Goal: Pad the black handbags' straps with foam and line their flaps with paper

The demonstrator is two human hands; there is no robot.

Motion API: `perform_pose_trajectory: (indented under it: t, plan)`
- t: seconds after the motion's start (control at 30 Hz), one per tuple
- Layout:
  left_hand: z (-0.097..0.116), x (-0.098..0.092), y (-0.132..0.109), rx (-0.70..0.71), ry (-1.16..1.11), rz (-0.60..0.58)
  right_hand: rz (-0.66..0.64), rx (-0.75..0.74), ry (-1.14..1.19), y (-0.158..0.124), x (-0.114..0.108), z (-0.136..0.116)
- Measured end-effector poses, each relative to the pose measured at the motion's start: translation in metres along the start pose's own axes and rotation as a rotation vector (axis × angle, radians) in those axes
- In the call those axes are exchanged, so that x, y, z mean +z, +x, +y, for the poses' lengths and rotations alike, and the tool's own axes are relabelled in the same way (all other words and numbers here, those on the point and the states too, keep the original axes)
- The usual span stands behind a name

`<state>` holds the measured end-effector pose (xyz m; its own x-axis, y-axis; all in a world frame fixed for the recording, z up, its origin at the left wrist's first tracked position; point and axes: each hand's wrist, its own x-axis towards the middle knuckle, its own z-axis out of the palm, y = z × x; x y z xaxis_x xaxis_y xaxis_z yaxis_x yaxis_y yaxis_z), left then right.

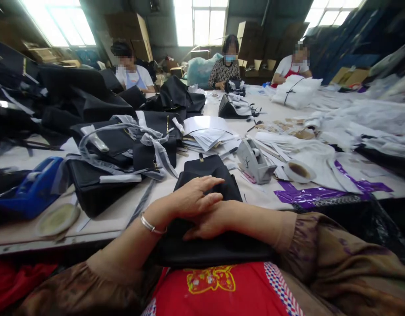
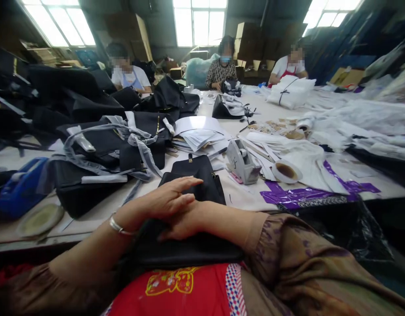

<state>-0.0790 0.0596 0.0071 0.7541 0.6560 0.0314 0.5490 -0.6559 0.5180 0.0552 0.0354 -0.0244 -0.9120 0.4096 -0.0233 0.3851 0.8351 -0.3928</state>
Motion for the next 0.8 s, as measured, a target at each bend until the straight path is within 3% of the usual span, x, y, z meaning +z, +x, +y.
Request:
perform_pose_trajectory:
  t: [0.07, 0.13, 0.17, 0.23, 0.3, 0.33, 0.4, 0.47, 0.67, 0.8]
  plan:
    - [-0.025, 0.016, 0.018, -0.061, 0.012, -0.086, -0.042, 0.028, -0.027, -0.018, -0.011, -0.003]
    - [-0.047, 0.031, 0.024, -0.087, 0.010, -0.099, 0.020, 0.051, -0.041, -0.043, -0.020, -0.003]
    - [-0.053, 0.037, 0.024, -0.097, 0.015, -0.081, 0.122, 0.066, -0.019, -0.056, -0.023, -0.001]
    - [-0.059, 0.046, 0.020, -0.113, 0.041, -0.028, 0.467, 0.158, 0.074, -0.083, -0.025, 0.008]
    - [-0.056, 0.050, 0.017, -0.112, 0.083, 0.005, 0.815, 0.400, 0.228, -0.103, -0.022, 0.022]
    - [-0.054, 0.052, 0.017, -0.099, 0.106, 0.010, 0.900, 0.544, 0.348, -0.110, -0.020, 0.028]
    - [-0.050, 0.054, 0.017, -0.069, 0.151, 0.013, 0.862, 0.762, 0.659, -0.117, -0.014, 0.039]
    - [-0.050, 0.056, 0.020, -0.043, 0.189, 0.013, 0.740, 0.819, 0.893, -0.116, -0.009, 0.044]
    - [-0.053, 0.062, 0.020, -0.007, 0.255, 0.081, 0.732, 0.783, 1.091, -0.103, 0.007, 0.048]
    - [-0.050, 0.061, 0.020, 0.044, 0.324, 0.015, 0.658, 0.907, 1.141, -0.112, 0.027, 0.057]
